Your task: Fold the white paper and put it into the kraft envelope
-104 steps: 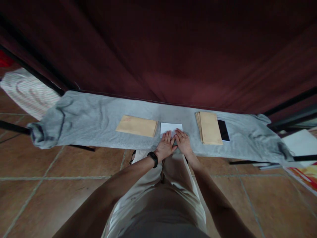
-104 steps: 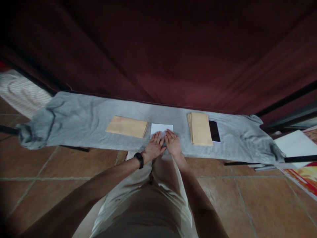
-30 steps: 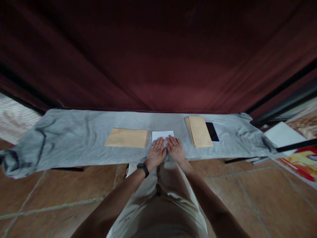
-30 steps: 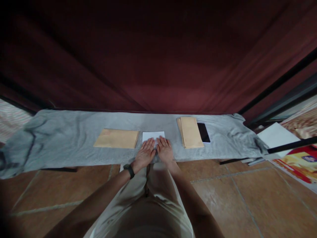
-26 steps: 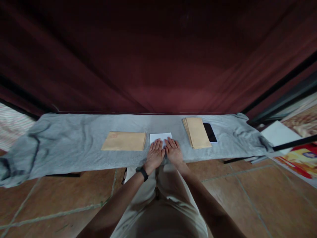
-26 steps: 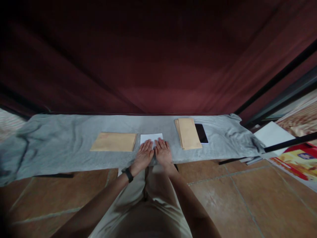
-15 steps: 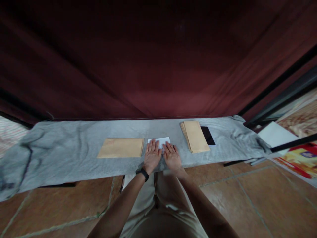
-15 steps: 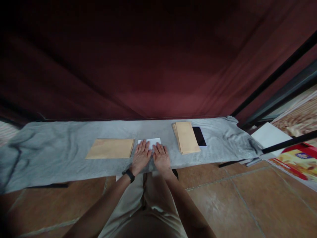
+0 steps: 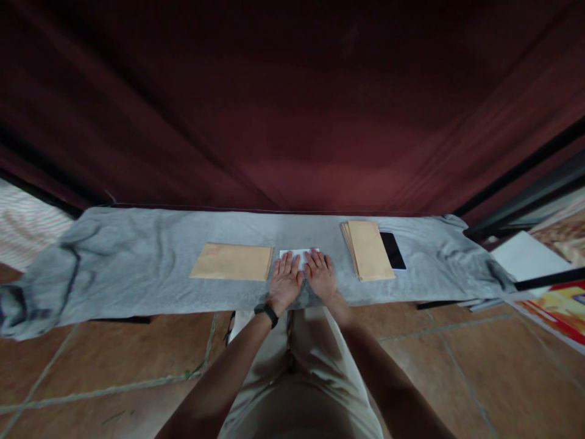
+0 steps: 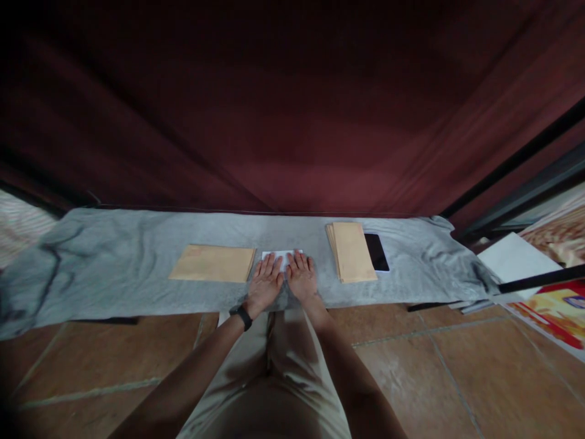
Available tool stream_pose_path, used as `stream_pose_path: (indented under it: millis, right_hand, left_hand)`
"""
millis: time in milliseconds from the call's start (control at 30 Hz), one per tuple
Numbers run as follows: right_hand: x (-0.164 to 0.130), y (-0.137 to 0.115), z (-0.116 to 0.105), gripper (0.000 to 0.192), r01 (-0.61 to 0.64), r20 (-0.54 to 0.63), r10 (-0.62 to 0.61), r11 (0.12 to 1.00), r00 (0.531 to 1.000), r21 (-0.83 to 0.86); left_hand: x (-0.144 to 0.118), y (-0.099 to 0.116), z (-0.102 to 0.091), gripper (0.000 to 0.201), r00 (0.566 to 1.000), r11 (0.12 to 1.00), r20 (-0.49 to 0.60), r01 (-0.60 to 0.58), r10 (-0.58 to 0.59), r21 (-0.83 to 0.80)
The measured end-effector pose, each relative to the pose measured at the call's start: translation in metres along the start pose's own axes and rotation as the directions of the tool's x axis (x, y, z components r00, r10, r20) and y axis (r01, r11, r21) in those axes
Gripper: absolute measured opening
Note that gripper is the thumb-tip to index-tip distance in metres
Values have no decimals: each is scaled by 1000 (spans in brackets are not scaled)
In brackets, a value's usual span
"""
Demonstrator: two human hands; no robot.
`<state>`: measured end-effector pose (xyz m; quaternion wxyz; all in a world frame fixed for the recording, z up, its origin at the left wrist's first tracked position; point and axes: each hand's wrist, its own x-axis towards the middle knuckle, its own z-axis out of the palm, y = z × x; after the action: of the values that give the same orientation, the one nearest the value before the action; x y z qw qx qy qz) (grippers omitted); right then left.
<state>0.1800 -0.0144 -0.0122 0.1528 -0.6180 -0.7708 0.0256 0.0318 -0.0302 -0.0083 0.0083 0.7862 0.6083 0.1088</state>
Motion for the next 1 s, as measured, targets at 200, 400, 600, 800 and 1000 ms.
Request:
stream_pose_path:
  millis: [200, 400, 600, 800, 1000]
  right_hand:
    - [-3, -3, 0, 48, -30, -22, 29, 999, 999, -42]
    - [-3, -5, -3, 49, -39, -29, 37, 998, 999, -57]
    - [-4, -4, 0, 49, -48, -69, 44, 997, 997, -58]
    - [-4, -4, 3, 51, -65, -72, 62, 997, 996, -48]
    - [-3, -4, 2, 51, -65, -56, 63, 997, 996, -44]
  left_hand:
    - [1, 3, -1, 60, 999, 999, 29, 38, -37, -14]
    - [0, 3, 3, 61, 998, 998, -30, 60, -61, -30]
    - [1, 2, 4, 60, 998, 998, -38, 53, -54, -23]
    - [2, 2, 3, 61, 999, 999, -18, 51, -51, -17]
    - [0, -1, 1, 62, 999, 999, -11, 31, -31, -22]
